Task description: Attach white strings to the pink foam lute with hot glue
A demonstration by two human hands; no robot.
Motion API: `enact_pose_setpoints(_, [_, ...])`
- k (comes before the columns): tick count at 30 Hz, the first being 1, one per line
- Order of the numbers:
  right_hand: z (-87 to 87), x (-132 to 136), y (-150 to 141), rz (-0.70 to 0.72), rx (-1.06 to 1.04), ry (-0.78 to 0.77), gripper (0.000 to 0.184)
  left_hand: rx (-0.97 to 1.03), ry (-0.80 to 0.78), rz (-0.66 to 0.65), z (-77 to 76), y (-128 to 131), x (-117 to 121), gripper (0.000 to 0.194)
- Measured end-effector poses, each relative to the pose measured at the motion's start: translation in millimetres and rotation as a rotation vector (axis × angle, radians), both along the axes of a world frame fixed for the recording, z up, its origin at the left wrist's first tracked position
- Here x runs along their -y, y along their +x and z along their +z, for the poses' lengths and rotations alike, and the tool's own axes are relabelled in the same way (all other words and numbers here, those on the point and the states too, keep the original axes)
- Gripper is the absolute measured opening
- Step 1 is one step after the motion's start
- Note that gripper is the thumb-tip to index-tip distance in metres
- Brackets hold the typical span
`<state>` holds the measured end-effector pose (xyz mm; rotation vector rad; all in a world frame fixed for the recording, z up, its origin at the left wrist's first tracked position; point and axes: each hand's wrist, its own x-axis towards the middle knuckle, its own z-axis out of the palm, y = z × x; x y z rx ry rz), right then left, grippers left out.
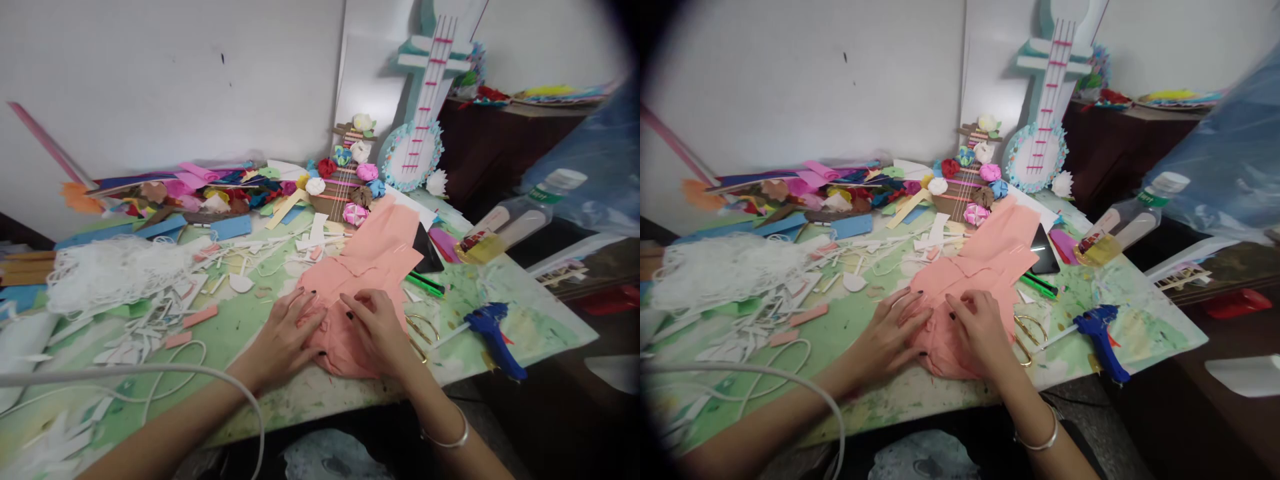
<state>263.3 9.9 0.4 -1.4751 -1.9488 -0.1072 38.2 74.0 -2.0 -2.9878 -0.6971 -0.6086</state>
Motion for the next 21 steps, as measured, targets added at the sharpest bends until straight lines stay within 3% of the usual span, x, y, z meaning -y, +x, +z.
enact_pose_setpoints(12, [-16.7, -5, 0, -0.020, -0.034, -0.017, 0.028, 0.023, -0.022, -0.004, -4.0, 1, -5, 0.058])
enact_pose_setpoints(21, [-16.3, -4, 0, -0.018, -0.070, -0.038, 0.030, -0.002, -0.005, -0.030, -2.4, -3, -3, 0.055])
